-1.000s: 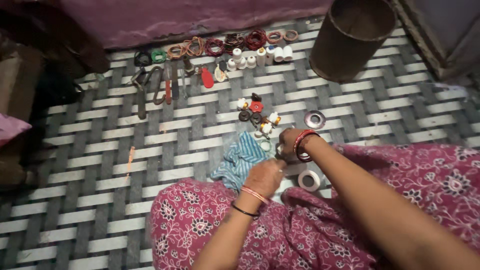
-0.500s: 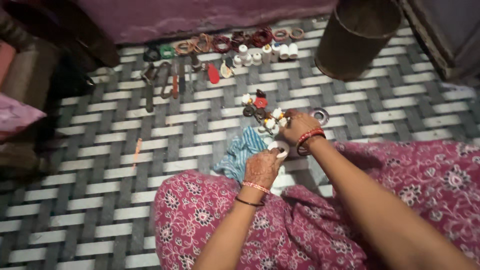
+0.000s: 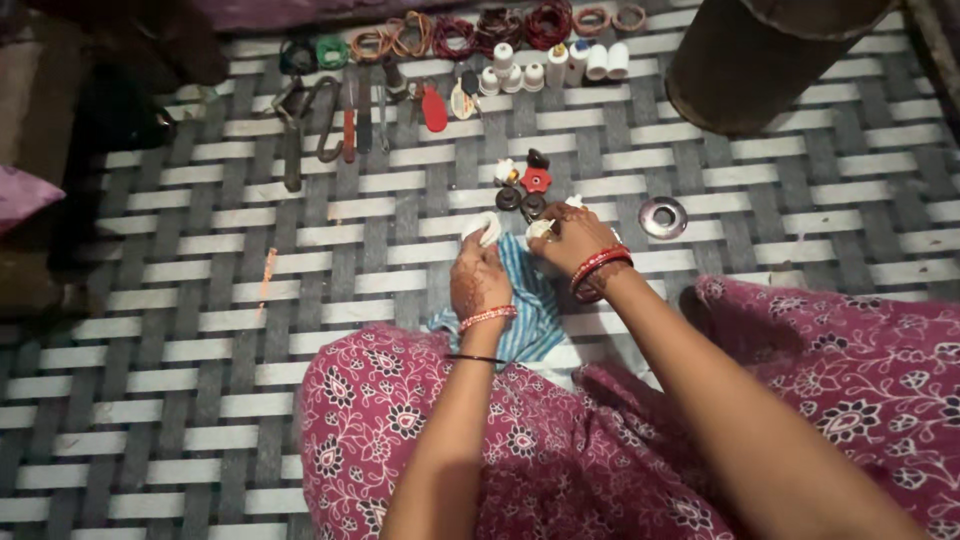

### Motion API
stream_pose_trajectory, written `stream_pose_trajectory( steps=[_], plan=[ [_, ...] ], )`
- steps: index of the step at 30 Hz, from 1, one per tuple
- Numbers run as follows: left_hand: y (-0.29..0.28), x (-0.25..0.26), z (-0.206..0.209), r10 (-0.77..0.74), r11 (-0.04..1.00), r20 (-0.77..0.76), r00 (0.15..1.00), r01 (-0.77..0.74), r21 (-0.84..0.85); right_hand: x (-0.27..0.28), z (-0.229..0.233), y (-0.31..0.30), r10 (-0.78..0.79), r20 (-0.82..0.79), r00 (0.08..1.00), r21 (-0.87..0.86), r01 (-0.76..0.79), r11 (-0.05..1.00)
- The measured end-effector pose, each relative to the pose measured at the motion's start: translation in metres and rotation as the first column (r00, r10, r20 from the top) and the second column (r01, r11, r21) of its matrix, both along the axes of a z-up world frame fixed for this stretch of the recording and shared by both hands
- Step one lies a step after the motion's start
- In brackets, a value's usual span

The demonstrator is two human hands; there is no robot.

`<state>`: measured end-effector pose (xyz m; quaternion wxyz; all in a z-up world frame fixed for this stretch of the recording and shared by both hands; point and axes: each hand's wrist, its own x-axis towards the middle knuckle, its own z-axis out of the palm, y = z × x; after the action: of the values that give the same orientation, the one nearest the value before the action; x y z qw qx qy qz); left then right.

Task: The person wraps adhesive tape around white cylindrical components and attaches them to a blue fabric strip using metal rings and connectors.

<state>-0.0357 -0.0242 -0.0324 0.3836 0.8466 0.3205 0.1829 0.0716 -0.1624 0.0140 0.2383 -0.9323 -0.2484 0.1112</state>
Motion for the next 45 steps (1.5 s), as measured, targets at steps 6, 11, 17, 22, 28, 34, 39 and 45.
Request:
stream_pose_trajectory(
  steps=[6, 11, 17, 22, 28, 34, 39, 45],
  plan=[
    [-0.004, 0.007, -0.007, -0.053, 0.979, -0.274, 0.960, 0.104, 0.177, -0.004, 0.014, 0.004, -0.069, -0.103, 0.992, -0.305, 0.035, 0.952],
    [0.003, 0.014, -0.012, -0.020, 0.981, -0.390, 0.921, 0.093, 0.168, -0.008, -0.001, 0.002, -0.163, -0.049, 0.985, -0.476, 0.120, 0.871],
    [0.008, 0.004, -0.003, 0.038, 0.988, -0.299, 0.954, 0.008, 0.154, -0.010, -0.005, -0.005, -0.181, 0.146, 0.973, -0.360, 0.223, 0.906],
    [0.023, -0.007, 0.039, 0.105, 0.990, -0.076, 0.992, -0.097, 0.101, -0.035, -0.001, 0.014, 0.066, 0.075, 0.995, -0.165, -0.053, 0.985],
    [0.067, -0.050, 0.092, -0.068, 0.984, -0.033, 0.997, 0.073, 0.161, -0.062, -0.019, 0.029, 0.267, 0.097, 0.959, -0.096, -0.258, 0.961],
    [0.089, -0.070, 0.087, 0.015, 0.999, -0.008, 1.000, -0.015, 0.038, -0.076, -0.028, 0.026, 0.298, -0.013, 0.955, -0.213, -0.293, 0.932],
    [0.082, -0.069, 0.078, -0.021, 0.993, 0.217, 0.976, -0.005, 0.121, -0.052, -0.053, 0.009, 0.059, 0.065, 0.996, 0.198, -0.071, 0.978],
    [0.085, -0.068, 0.064, 0.084, 0.983, 0.319, 0.944, -0.027, -0.180, -0.031, 0.014, -0.003, -0.070, -0.301, 0.951, 0.495, 0.218, 0.841]
  ],
)
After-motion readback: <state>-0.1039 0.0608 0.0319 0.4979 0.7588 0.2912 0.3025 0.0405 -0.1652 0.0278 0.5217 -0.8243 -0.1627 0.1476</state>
